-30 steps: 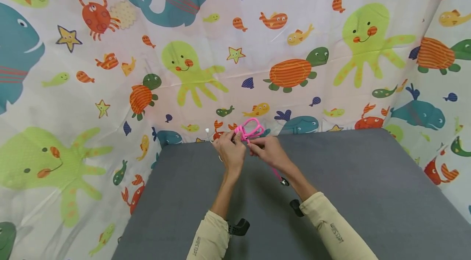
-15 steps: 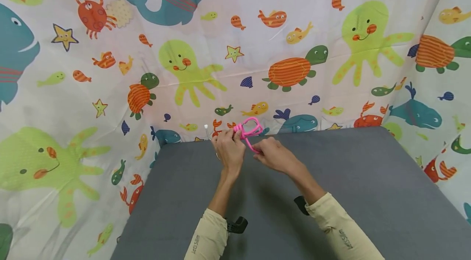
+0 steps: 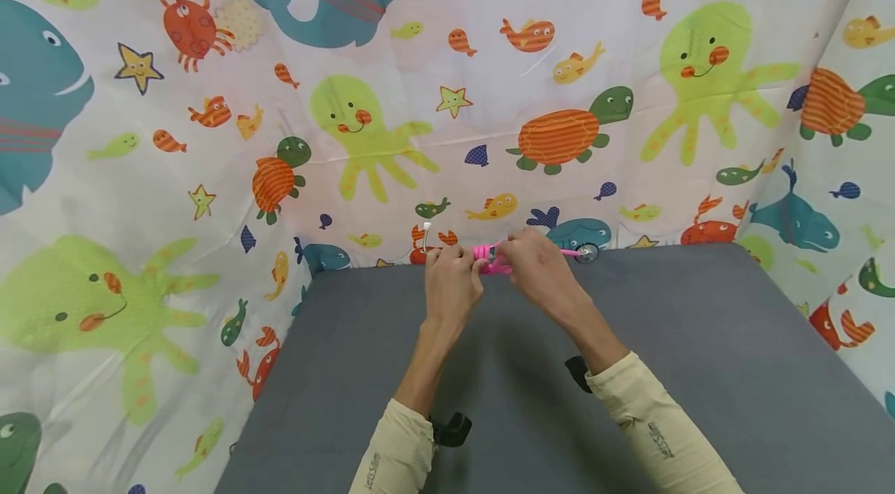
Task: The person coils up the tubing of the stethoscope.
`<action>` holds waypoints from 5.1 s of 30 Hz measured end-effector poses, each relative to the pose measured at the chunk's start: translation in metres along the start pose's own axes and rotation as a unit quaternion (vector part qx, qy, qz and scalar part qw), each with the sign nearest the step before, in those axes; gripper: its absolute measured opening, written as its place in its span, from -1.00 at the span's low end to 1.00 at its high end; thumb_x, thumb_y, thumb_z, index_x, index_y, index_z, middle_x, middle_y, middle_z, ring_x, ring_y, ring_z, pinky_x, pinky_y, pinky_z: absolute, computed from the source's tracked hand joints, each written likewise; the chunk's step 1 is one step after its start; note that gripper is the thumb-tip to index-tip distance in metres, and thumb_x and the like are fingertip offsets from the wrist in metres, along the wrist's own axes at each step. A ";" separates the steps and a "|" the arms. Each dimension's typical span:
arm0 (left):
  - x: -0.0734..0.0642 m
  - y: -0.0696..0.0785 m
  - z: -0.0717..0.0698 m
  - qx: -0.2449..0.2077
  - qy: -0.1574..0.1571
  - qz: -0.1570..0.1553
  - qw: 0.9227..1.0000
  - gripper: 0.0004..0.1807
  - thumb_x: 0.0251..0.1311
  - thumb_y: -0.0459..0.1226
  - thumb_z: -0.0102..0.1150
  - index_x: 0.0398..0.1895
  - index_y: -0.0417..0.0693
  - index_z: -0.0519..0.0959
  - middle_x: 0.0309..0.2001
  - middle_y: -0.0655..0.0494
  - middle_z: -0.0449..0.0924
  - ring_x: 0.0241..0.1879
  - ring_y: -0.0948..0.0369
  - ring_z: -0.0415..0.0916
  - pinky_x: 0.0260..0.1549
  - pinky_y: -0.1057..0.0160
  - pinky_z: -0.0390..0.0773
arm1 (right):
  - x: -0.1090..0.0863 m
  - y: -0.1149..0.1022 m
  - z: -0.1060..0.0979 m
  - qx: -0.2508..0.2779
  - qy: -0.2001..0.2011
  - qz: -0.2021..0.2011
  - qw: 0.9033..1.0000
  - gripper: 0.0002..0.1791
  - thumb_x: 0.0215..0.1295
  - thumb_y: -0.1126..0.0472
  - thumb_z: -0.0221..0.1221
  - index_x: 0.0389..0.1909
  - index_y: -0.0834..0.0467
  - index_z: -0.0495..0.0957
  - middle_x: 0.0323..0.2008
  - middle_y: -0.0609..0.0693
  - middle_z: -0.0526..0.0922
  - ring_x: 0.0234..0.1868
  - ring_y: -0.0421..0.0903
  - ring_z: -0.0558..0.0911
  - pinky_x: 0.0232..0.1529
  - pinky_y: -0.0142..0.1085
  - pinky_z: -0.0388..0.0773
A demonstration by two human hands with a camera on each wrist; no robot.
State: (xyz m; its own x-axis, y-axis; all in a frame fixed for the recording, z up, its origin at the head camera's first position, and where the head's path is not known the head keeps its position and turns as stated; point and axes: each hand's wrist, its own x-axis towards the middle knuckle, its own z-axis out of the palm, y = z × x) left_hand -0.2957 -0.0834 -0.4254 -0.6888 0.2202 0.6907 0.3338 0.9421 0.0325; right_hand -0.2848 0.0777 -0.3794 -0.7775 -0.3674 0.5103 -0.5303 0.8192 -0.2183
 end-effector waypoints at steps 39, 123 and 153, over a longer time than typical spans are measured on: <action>-0.014 -0.026 -0.007 -0.335 -0.030 0.076 0.939 -0.61 0.00 -0.16 0.60 -0.08 -0.11 0.81 -0.35 0.04 0.77 -0.48 0.26 0.53 -0.07 0.11 0.25 | -0.006 0.051 0.011 0.185 0.035 0.047 0.981 -0.88 0.25 0.36 0.40 -0.21 0.27 0.80 -0.31 0.16 0.81 -0.30 0.03 0.73 -0.17 -0.04 0.74; 0.005 -0.010 -0.015 -0.049 0.091 0.039 0.994 -0.59 0.23 0.07 0.41 -0.48 -0.08 0.67 -0.53 0.07 0.60 -0.45 0.15 0.56 -0.18 0.15 0.33 | -0.008 0.006 0.024 0.421 0.077 0.156 0.890 -0.77 0.56 0.17 0.15 0.00 0.27 0.47 -0.59 0.25 0.65 -0.74 -0.21 0.42 -0.66 -0.37 0.28; 0.007 -0.003 -0.014 -0.146 0.113 -0.056 0.981 -0.64 0.24 -0.02 0.43 -0.41 -0.18 0.75 -0.52 -0.02 0.63 -0.43 0.09 0.53 -0.10 0.10 0.29 | 0.003 -0.008 0.031 0.289 0.250 0.131 0.915 -0.85 0.35 0.29 0.37 -0.15 0.28 0.70 -0.59 0.13 0.54 -0.56 -0.11 0.41 -0.52 -0.44 0.30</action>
State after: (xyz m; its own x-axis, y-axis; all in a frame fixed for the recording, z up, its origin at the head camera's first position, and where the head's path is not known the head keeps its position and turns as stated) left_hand -0.2926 -0.0881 -0.4107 -0.5821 0.0257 0.8127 0.4561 0.8378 0.3001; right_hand -0.2931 0.0564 -0.4018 -0.7283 0.1741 0.6628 -0.5505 0.4274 -0.7172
